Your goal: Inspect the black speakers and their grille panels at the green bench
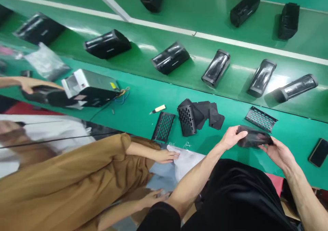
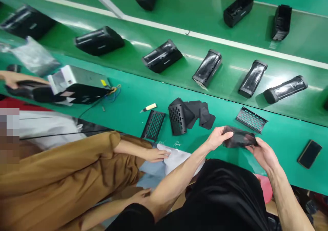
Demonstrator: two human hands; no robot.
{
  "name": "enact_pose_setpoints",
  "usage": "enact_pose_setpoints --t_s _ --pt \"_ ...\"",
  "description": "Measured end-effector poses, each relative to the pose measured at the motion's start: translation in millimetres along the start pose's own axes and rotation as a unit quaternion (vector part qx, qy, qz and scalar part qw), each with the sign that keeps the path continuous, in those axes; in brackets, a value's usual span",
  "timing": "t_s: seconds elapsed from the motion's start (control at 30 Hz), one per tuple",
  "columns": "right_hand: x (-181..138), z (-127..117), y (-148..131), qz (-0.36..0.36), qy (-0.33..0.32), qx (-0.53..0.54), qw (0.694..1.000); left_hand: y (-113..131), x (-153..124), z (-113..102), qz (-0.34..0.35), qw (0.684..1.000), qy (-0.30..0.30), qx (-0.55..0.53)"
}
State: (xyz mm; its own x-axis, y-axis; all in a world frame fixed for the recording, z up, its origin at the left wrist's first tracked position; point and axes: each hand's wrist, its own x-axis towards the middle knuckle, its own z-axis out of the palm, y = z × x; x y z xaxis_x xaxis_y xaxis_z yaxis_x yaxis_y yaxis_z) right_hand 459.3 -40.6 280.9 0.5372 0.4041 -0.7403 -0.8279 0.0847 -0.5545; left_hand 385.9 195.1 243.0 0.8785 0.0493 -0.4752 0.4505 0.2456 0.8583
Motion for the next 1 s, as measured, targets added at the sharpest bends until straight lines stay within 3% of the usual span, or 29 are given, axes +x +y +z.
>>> enact_pose_setpoints --t_s 0.1,0.2,0.37,0.53,0.63,0.7,0.8,0.9,1.0 --pt "6.7 -11.9 -6.9 -0.039 0.039 -0.009 0.998 21.6 29.3 7.5 0.025 0.990 -0.030 0.135" --pt "22.1 -22.1 -11.4 -0.090 0.105 -0.111 0.984 36.8 63.8 15.0 0.029 0.972 -0.037 0.230" --pt "61.1 -42.0 -14.9 -0.101 0.209 -0.230 0.945 43.3 114.7 19.7 0.008 0.922 -0.040 0.385" --pt "91.2 -65.7 -20.0 -0.063 0.285 -0.364 0.884 33.1 135.7 24.5 -0.045 0.874 -0.015 0.484" --pt "96.7 -76.8 -19.5 -0.046 0.332 -0.407 0.850 26.3 136.5 20.8 -0.060 0.860 0.052 0.504" --pt "99.4 -80.4 -18.4 -0.049 0.361 -0.420 0.831 22.3 138.5 14.2 -0.059 0.868 0.099 0.483" --pt "107.1 -79.7 -18.3 -0.066 0.367 -0.428 0.823 15.7 146.5 3.4 -0.040 0.903 0.102 0.416" --pt "113.4 -75.0 -22.6 -0.085 0.342 -0.408 0.842 10.7 153.7 -3.9 -0.024 0.924 0.087 0.372" --pt "107.5 -68.3 -29.5 -0.096 0.310 -0.347 0.880 11.3 150.4 -7.9 -0.022 0.942 0.070 0.326"
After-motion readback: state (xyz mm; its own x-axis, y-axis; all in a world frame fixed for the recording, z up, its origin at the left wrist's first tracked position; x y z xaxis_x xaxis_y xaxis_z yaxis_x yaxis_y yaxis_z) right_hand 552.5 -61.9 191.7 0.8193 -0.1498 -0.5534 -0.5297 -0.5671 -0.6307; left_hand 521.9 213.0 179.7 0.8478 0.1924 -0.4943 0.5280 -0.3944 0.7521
